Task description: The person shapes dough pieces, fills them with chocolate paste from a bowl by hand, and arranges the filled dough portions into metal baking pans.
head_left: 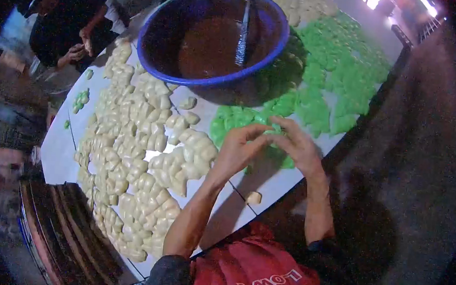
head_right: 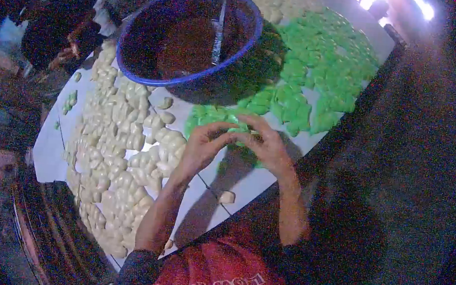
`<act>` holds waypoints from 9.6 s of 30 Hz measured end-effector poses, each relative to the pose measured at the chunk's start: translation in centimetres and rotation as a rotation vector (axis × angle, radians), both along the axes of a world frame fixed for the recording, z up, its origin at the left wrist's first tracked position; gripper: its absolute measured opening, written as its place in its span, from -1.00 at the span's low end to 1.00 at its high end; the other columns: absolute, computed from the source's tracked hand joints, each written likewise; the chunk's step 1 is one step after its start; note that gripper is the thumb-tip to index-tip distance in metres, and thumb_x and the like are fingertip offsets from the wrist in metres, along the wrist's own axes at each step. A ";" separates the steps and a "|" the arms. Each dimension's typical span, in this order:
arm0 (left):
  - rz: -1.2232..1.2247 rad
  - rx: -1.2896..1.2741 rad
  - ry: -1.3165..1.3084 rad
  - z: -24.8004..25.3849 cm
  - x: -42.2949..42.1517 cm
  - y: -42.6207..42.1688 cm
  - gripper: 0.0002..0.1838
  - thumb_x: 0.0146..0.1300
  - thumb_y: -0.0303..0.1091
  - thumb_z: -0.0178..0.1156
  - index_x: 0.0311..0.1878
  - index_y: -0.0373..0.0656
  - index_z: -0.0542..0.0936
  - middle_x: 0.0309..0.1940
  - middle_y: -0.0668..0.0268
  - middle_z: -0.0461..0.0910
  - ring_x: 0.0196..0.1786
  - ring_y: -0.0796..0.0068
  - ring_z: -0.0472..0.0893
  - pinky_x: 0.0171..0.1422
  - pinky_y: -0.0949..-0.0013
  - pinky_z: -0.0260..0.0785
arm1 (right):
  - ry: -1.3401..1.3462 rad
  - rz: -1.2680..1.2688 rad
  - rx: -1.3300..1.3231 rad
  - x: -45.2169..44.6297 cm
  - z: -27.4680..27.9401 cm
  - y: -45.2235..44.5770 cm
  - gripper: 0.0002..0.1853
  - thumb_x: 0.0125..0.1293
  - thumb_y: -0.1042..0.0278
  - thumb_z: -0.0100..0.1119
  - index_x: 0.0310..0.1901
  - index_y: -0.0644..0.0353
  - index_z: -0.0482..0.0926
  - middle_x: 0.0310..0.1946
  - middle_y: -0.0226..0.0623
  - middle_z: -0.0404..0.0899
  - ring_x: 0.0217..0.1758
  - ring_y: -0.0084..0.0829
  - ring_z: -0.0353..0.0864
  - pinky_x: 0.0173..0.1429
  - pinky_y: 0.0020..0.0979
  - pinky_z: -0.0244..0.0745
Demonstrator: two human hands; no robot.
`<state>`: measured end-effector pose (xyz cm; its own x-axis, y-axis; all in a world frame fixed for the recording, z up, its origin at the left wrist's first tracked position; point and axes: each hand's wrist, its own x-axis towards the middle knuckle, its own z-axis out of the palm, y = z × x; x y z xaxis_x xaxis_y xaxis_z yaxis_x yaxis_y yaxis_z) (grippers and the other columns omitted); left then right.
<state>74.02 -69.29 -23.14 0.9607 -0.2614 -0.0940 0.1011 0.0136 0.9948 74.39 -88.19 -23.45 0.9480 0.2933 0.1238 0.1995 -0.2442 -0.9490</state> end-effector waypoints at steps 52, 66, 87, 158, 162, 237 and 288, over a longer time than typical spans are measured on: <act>0.691 -0.794 0.146 2.8 -3.7 12.2 -0.59 0.47 -0.13 0.06 0.19 -0.25 0.51 0.08 0.25 0.56 0.06 0.43 0.59 0.08 0.31 0.52 | 0.638 0.572 0.561 8.6 7.1 21.0 -0.85 0.47 0.31 0.05 -0.04 0.17 0.44 -0.20 -0.38 0.58 -0.20 -0.57 0.63 -0.10 -0.52 0.60; 1.119 -0.356 -0.110 0.5 -16.3 17.8 -0.62 0.31 -0.32 0.28 0.11 -0.35 0.59 -0.12 0.23 0.67 -0.10 0.53 0.64 0.03 0.48 0.50 | -0.510 0.597 -0.151 -7.0 3.1 27.1 -0.46 0.21 0.49 0.26 0.27 0.17 0.44 0.35 0.02 0.27 0.28 -0.09 0.48 0.23 -0.28 0.48; 1.148 -0.178 -0.011 2.8 -21.2 22.6 -0.61 0.32 -0.24 0.26 0.09 -0.32 0.62 -0.17 0.28 0.68 -0.11 0.57 0.64 -0.06 0.46 0.54 | -0.411 0.558 0.083 -9.5 1.2 32.7 -0.81 0.23 0.45 0.29 -0.12 0.20 0.69 -0.28 -0.24 0.64 -0.19 -0.32 0.62 -0.06 -0.37 0.48; 1.948 0.453 -0.420 15.6 -72.9 47.8 -0.58 0.27 -0.30 0.29 0.08 -0.41 0.53 -0.06 -0.02 0.64 -0.27 0.32 0.69 -0.18 0.36 0.57 | -1.204 0.950 -0.614 -28.6 18.9 92.1 -0.76 0.15 0.14 0.20 -0.20 -0.01 0.70 -0.36 -0.14 0.70 -0.24 -0.09 0.70 -0.13 -0.09 0.57; 1.800 0.499 -0.445 16.8 -71.9 48.6 -0.69 0.30 -0.58 0.21 0.10 -0.45 0.53 -0.06 -0.06 0.63 -0.23 0.38 0.63 -0.14 0.37 0.54 | -1.048 1.209 -0.611 -26.0 18.2 94.7 -0.69 0.18 0.09 0.17 -0.11 0.01 0.69 -0.30 -0.11 0.70 -0.23 -0.08 0.71 -0.17 -0.11 0.59; 0.625 0.958 -0.458 -4.7 -5.2 11.7 -0.52 0.12 -0.08 0.36 0.01 -0.18 0.58 -0.09 0.12 0.58 -0.05 0.07 0.56 0.00 0.10 0.38 | 0.377 0.261 0.103 6.0 -1.4 15.5 -0.44 0.16 0.26 0.32 0.20 0.25 0.45 -0.18 -0.28 0.56 -0.11 -0.39 0.55 -0.03 -0.36 0.48; 0.355 -0.359 0.055 -0.1 -1.5 3.0 -0.49 0.38 -0.23 0.19 0.27 -0.36 0.42 -0.03 0.15 0.65 0.01 0.46 0.60 0.09 0.41 0.46 | 0.146 0.325 -0.050 13.7 10.7 15.0 -0.79 0.40 0.24 0.12 -0.16 0.24 0.53 -0.28 -0.38 0.63 -0.28 -0.62 0.59 -0.19 -0.52 0.50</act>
<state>72.55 -66.25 -23.22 0.9922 0.0556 -0.1114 0.0804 0.3972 0.9142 88.09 -73.22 -12.72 0.8109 0.5845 -0.0282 0.1378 -0.2375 -0.9616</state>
